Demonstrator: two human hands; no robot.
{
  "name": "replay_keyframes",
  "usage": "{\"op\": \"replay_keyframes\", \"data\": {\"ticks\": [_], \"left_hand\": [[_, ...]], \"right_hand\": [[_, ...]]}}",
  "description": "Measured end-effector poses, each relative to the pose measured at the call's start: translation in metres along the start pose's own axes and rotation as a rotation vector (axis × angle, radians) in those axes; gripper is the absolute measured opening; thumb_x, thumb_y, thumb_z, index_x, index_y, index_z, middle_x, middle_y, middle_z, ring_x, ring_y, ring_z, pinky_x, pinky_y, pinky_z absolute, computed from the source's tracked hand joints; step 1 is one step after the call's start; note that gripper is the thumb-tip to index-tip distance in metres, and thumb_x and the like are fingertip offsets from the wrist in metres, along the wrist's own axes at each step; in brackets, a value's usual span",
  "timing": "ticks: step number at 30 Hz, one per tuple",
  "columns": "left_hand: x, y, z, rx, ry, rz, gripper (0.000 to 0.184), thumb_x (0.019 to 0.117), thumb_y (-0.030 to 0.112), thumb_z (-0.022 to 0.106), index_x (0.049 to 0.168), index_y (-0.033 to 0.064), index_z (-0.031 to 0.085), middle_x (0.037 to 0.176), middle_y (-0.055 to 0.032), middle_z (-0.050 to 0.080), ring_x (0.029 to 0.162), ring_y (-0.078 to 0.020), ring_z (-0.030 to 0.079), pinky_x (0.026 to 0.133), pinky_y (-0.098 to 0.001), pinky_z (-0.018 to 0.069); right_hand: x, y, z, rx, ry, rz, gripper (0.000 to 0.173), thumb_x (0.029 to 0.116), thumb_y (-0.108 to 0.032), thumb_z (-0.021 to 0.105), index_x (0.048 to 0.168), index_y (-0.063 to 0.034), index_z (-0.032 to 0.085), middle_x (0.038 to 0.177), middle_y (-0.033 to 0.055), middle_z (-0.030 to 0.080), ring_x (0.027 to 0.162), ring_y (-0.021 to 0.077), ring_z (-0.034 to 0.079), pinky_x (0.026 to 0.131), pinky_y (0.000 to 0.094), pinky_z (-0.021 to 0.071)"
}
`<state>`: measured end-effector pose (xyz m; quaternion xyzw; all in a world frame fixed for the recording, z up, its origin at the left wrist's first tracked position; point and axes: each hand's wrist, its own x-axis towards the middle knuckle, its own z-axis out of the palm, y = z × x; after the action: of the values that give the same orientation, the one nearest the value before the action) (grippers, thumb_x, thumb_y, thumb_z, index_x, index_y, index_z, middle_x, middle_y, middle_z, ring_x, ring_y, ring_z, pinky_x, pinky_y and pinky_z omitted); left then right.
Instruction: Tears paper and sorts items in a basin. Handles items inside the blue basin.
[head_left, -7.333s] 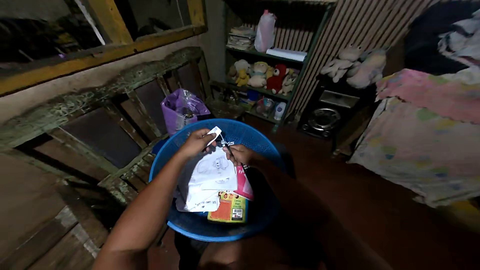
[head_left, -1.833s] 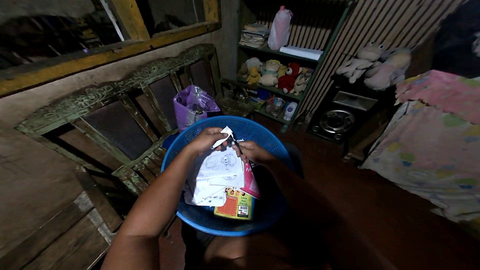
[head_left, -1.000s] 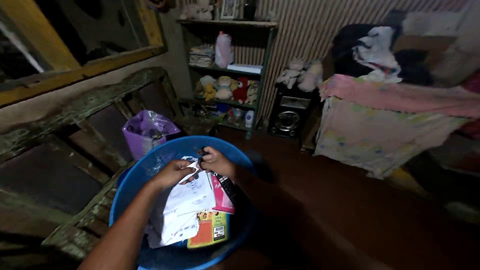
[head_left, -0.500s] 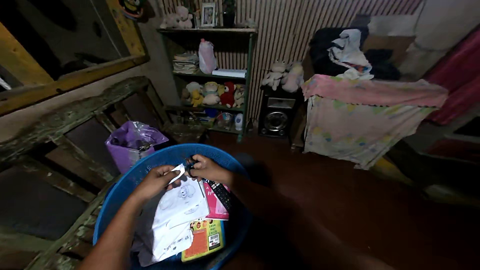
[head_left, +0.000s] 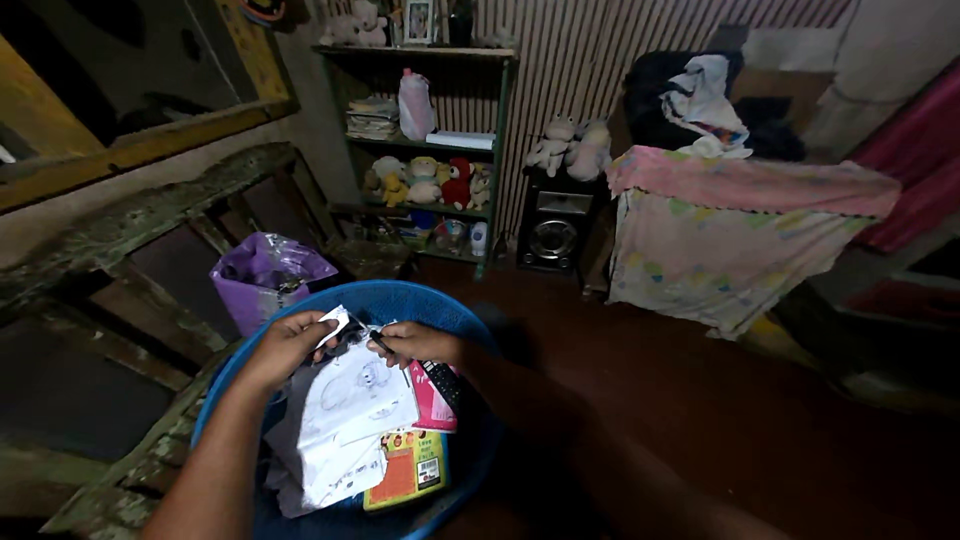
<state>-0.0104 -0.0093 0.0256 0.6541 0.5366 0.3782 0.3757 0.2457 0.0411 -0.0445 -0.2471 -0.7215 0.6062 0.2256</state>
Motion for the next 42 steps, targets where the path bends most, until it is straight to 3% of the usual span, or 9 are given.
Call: {"op": "replay_keyframes", "data": {"ticks": [5,10,22,31,34,42], "left_hand": [[-0.0045,0.0053,0.0072,0.010,-0.023,-0.051,0.021,0.1053,0.020,0.059,0.108,0.0020,0.070,0.080,-0.0067,0.070,0.062,-0.0118,0.060,0.059,-0.0271,0.0517],[-0.0045,0.0066,0.0079,-0.015,-0.061,-0.035,0.023,0.1046,0.022,0.060,0.107,0.0026,0.071,0.079,-0.0072,0.070,0.058,-0.0105,0.057,0.053,-0.0257,0.0479],[0.0004,0.0031,0.0095,-0.047,-0.104,-0.006,0.023,0.1041,0.022,0.060,0.103,0.0017,0.071,0.077,-0.0071,0.069,0.056,-0.0102,0.056,0.052,-0.0249,0.0467],[0.0000,0.0022,0.0098,-0.058,-0.095,-0.026,0.024,0.1047,0.022,0.059,0.103,0.0021,0.071,0.077,-0.0072,0.070,0.056,-0.0102,0.057,0.052,-0.0250,0.0475],[0.0005,0.0024,0.0093,-0.069,-0.096,-0.013,0.024,0.1049,0.023,0.059,0.103,0.0017,0.071,0.077,-0.0073,0.069,0.056,-0.0105,0.056,0.052,-0.0246,0.0464],[0.0031,-0.0003,0.0086,-0.107,-0.027,0.007,0.025,0.1057,0.022,0.057,0.101,0.0008,0.069,0.076,-0.0070,0.069,0.055,-0.0101,0.056,0.052,-0.0247,0.0467]], "right_hand": [[0.0020,0.0001,-0.0017,-0.009,-0.008,0.039,0.043,0.1084,-0.041,0.047,0.120,-0.0028,0.063,0.098,0.0055,0.065,0.078,0.0125,0.065,0.065,0.0301,0.0564],[0.0049,0.0020,-0.0019,0.031,-0.031,0.040,0.039,0.1088,-0.038,0.047,0.108,-0.0034,0.063,0.090,0.0028,0.063,0.075,0.0104,0.064,0.065,0.0273,0.0556],[0.0045,0.0045,-0.0058,0.073,-0.058,0.061,0.040,0.1070,-0.044,0.051,0.101,-0.0058,0.062,0.087,0.0028,0.063,0.074,0.0115,0.065,0.064,0.0268,0.0557],[0.0016,0.0028,-0.0066,0.047,-0.050,-0.005,0.035,0.1082,-0.032,0.052,0.096,-0.0029,0.065,0.080,0.0033,0.064,0.068,0.0115,0.063,0.066,0.0278,0.0568],[0.0016,0.0022,-0.0063,0.041,-0.040,0.002,0.037,0.1080,-0.034,0.053,0.093,-0.0030,0.065,0.078,0.0031,0.064,0.067,0.0113,0.064,0.065,0.0276,0.0569],[0.0051,0.0077,-0.0079,0.113,-0.057,0.020,0.043,0.1073,-0.045,0.049,0.097,-0.0060,0.063,0.081,0.0024,0.062,0.068,0.0122,0.063,0.063,0.0280,0.0561]]}}
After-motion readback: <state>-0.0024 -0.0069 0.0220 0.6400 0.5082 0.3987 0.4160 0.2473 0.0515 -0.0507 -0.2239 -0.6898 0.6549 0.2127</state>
